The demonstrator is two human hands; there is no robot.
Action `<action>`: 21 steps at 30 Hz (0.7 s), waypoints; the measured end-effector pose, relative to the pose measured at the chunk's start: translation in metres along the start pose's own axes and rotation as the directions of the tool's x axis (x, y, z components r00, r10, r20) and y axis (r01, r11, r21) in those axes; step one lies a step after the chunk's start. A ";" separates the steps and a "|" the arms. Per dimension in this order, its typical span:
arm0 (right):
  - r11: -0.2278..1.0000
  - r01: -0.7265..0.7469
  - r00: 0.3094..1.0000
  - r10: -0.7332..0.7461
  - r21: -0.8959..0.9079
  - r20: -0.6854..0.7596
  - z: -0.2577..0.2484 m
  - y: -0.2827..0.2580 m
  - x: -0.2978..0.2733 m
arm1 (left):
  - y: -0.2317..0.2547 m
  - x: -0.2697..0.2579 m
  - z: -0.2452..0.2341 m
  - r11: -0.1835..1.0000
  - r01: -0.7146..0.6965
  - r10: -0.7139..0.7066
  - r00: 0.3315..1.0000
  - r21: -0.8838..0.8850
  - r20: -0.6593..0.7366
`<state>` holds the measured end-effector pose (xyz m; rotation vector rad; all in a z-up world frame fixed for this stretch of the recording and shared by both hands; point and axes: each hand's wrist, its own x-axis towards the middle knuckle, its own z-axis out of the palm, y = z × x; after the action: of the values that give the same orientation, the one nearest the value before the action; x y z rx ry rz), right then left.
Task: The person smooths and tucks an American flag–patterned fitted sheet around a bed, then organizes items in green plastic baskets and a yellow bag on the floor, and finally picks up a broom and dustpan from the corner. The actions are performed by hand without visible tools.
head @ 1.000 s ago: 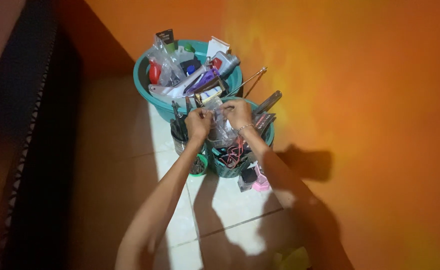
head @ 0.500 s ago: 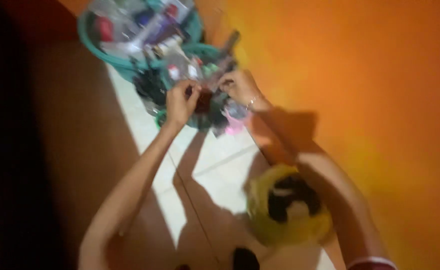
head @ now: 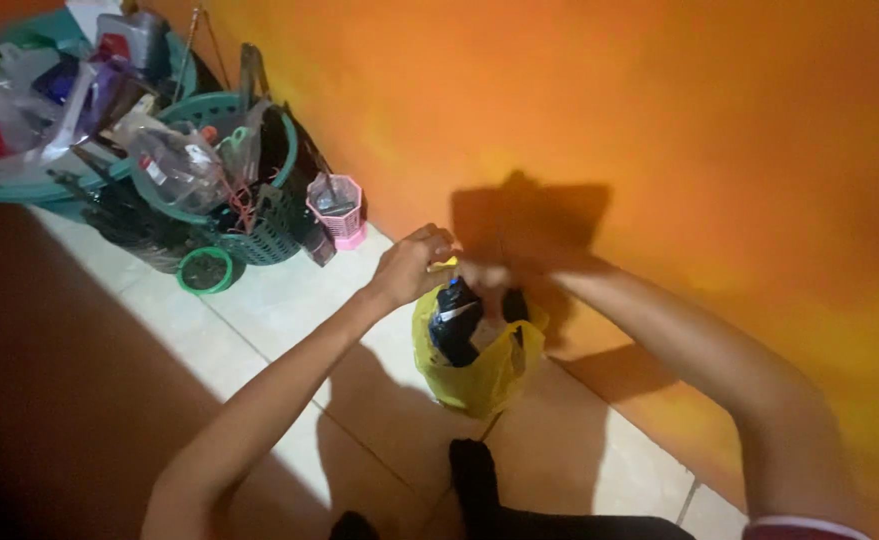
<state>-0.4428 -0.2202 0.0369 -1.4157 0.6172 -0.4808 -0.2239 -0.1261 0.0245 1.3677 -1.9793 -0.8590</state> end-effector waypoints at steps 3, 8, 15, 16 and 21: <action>0.180 0.080 0.830 0.532 -0.980 0.165 0.039 -0.004 -0.002 | -0.026 0.021 0.026 0.993 0.116 -0.117 0.992 0.035 0.037; -0.017 0.520 0.512 0.806 -0.854 0.296 -0.003 0.085 -0.004 | -0.058 0.023 0.024 0.975 0.213 -0.216 0.975 -0.060 -0.053; 0.966 -0.063 0.894 0.167 -0.252 0.415 -0.093 0.125 0.043 | -0.083 0.011 -0.038 0.957 0.266 -0.289 0.916 -0.118 -0.278; 0.995 0.094 0.771 -0.054 -0.029 0.634 -0.095 0.115 0.066 | -0.085 0.013 -0.050 0.961 0.255 -0.275 0.907 -0.104 -0.319; -0.178 0.255 0.811 0.574 -0.950 0.110 0.052 -0.083 0.066 | -0.110 0.026 -0.083 0.951 0.307 -0.296 0.849 -0.047 -0.437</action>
<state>-0.3549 -0.2322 0.1145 -2.8072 0.6797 1.0900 -0.1058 -0.1947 -0.0058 1.7425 -1.4532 -0.5859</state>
